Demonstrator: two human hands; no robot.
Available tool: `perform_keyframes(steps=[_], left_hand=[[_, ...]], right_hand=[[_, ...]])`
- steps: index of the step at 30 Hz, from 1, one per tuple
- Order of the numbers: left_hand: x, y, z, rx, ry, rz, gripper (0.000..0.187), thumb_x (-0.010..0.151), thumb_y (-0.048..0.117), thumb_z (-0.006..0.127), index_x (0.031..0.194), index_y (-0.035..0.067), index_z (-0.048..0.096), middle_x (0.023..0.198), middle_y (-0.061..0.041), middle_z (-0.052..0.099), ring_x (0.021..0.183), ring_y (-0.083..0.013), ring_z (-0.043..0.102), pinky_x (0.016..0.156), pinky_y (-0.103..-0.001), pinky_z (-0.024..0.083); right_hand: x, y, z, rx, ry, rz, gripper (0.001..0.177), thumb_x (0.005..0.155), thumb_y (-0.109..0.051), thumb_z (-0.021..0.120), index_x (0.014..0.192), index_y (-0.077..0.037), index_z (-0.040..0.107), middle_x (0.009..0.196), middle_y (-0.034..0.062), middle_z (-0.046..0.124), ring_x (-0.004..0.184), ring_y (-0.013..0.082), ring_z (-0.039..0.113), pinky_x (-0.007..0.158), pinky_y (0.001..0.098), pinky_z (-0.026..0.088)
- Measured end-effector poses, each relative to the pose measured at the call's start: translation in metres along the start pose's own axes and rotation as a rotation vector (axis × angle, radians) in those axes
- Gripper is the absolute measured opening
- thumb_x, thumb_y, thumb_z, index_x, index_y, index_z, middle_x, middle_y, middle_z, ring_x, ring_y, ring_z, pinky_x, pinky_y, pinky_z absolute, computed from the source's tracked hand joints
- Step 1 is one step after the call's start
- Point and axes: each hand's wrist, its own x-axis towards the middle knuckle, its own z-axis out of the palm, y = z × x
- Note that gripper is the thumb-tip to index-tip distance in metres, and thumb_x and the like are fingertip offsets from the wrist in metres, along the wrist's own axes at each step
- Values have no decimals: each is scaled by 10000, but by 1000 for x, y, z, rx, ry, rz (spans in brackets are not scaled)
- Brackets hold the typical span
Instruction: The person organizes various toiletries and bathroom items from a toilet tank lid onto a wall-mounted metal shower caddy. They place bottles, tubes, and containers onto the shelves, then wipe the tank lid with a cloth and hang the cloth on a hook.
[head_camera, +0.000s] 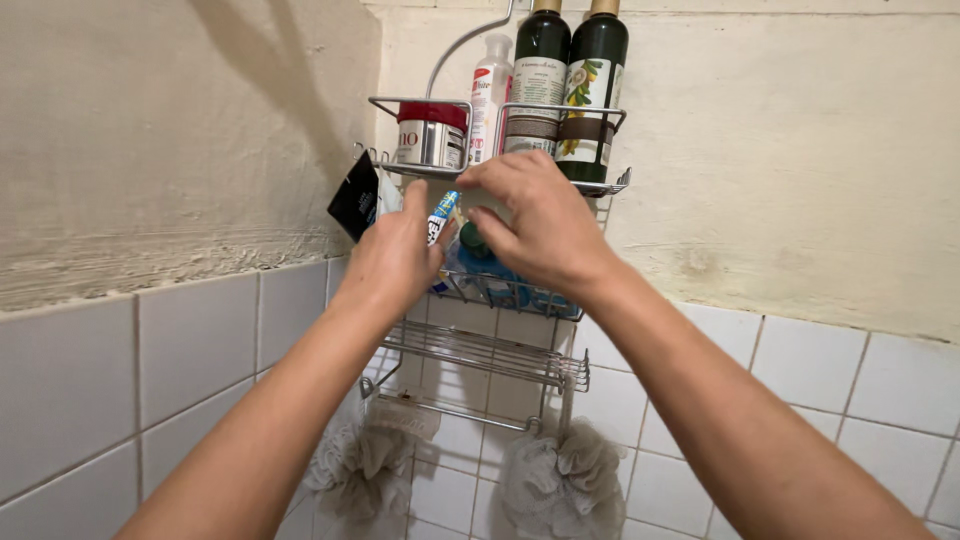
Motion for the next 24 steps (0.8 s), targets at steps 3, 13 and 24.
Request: perform_keyframes(steps=[3, 13, 24], left_hand=[[-6, 1, -8, 11, 26, -16, 494, 862, 172, 715, 1251, 13, 454, 870, -286, 696, 852, -489, 692, 743, -582, 545], [-66, -19, -55, 219, -66, -198, 376, 972, 385, 559, 864, 56, 706, 881, -232, 716, 872, -462, 679, 759, -581, 528], [-85, -39, -95, 291, 63, -261, 333, 957, 312, 596, 908, 5, 715, 880, -259, 709, 868, -469, 675, 763, -565, 526]], right_hand=[[-4, -10, 4, -15, 46, 25, 179, 900, -114, 708, 1072, -66, 705, 1022, 104, 716, 989, 325, 636, 881, 432, 515], [-29, -81, 63, 287, 17, 32, 163, 927, -192, 683, 826, -69, 646, 759, 148, 670, 689, 360, 668, 607, 460, 516], [-44, -111, 100, 456, -248, -31, 141, 835, -197, 639, 768, -76, 667, 732, 147, 697, 700, 379, 682, 646, 498, 544]])
